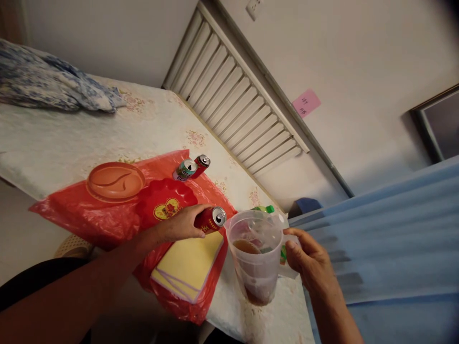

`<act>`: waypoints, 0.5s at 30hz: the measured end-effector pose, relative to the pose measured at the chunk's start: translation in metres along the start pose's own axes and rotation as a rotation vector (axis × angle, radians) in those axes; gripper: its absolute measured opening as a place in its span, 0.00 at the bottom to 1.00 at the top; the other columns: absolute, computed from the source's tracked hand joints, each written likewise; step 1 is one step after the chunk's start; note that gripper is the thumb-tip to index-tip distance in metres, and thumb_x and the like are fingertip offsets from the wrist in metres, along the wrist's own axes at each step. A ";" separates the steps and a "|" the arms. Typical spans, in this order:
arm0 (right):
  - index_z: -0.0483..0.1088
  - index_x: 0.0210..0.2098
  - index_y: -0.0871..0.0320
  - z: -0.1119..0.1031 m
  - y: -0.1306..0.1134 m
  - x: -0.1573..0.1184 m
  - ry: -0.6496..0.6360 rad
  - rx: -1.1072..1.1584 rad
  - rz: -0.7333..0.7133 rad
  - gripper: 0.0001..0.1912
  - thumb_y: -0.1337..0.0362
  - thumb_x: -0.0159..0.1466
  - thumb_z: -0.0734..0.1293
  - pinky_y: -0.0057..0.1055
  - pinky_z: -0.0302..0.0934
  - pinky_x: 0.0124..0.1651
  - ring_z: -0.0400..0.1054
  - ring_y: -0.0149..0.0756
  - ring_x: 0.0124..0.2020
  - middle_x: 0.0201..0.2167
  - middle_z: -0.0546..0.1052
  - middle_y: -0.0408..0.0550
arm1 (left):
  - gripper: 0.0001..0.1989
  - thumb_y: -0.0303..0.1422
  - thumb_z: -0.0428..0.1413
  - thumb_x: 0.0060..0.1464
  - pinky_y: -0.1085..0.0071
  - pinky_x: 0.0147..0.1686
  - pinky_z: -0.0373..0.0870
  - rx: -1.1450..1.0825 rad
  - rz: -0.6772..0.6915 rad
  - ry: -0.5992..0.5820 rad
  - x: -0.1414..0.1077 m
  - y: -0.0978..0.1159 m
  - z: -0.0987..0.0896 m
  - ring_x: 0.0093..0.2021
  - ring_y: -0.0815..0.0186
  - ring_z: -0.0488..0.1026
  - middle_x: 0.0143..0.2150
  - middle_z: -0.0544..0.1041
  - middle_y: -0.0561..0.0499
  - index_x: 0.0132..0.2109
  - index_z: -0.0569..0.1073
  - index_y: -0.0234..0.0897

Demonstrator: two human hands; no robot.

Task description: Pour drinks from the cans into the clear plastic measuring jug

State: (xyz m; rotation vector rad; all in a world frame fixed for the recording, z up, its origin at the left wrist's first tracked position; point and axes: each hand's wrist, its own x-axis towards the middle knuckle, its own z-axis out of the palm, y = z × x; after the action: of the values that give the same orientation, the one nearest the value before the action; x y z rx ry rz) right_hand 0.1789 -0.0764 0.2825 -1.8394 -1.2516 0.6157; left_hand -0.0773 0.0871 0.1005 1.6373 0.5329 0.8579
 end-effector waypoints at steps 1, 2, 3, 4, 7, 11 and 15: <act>0.75 0.42 0.55 0.000 -0.001 0.001 0.000 -0.015 -0.001 0.24 0.46 0.54 0.76 0.25 0.40 0.22 0.46 0.25 0.18 0.17 0.57 0.34 | 0.37 0.28 0.62 0.41 0.57 0.60 0.69 0.000 0.002 -0.003 0.000 0.000 0.000 0.61 0.50 0.71 0.62 0.75 0.45 0.62 0.70 0.41; 0.75 0.42 0.56 0.001 -0.002 0.001 0.001 -0.030 0.000 0.25 0.45 0.54 0.76 0.25 0.40 0.22 0.47 0.25 0.18 0.17 0.58 0.35 | 0.37 0.28 0.62 0.41 0.57 0.60 0.68 0.001 0.007 -0.004 0.000 0.000 0.001 0.61 0.50 0.71 0.62 0.75 0.45 0.62 0.70 0.41; 0.76 0.42 0.56 0.001 -0.003 0.002 0.002 -0.041 -0.001 0.25 0.45 0.53 0.77 0.25 0.40 0.22 0.48 0.25 0.18 0.17 0.59 0.35 | 0.37 0.28 0.62 0.41 0.57 0.61 0.68 0.003 0.012 -0.004 0.000 0.000 0.001 0.61 0.50 0.71 0.62 0.75 0.46 0.62 0.70 0.41; 0.76 0.41 0.56 0.002 -0.004 0.003 0.001 -0.050 -0.002 0.25 0.45 0.53 0.77 0.24 0.40 0.22 0.47 0.25 0.18 0.17 0.59 0.35 | 0.37 0.27 0.62 0.41 0.57 0.61 0.68 0.005 0.016 -0.005 0.000 0.000 0.001 0.61 0.51 0.71 0.62 0.75 0.46 0.62 0.70 0.42; 0.76 0.41 0.56 0.004 -0.008 0.006 -0.010 -0.067 -0.016 0.26 0.44 0.52 0.77 0.24 0.40 0.21 0.46 0.24 0.18 0.16 0.56 0.34 | 0.37 0.27 0.62 0.41 0.58 0.60 0.69 0.009 0.023 -0.008 0.000 0.001 0.002 0.60 0.51 0.72 0.61 0.76 0.47 0.62 0.70 0.42; 0.77 0.40 0.56 0.005 -0.012 0.011 -0.026 -0.119 -0.039 0.26 0.43 0.53 0.76 0.24 0.40 0.21 0.46 0.25 0.18 0.16 0.56 0.34 | 0.34 0.28 0.63 0.43 0.58 0.59 0.70 0.007 0.039 -0.011 0.000 0.003 0.003 0.60 0.51 0.72 0.60 0.76 0.47 0.60 0.71 0.42; 0.77 0.39 0.56 0.007 -0.015 0.013 -0.020 -0.136 -0.043 0.26 0.43 0.52 0.76 0.24 0.43 0.21 0.47 0.25 0.18 0.16 0.57 0.35 | 0.35 0.29 0.64 0.42 0.58 0.58 0.70 0.026 0.040 0.003 0.001 0.000 0.004 0.59 0.51 0.73 0.59 0.77 0.47 0.60 0.71 0.41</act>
State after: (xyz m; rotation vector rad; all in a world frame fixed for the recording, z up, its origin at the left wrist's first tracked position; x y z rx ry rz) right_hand 0.1707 -0.0588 0.2920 -1.9165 -1.3718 0.5379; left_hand -0.0733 0.0856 0.1006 1.6754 0.5168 0.8862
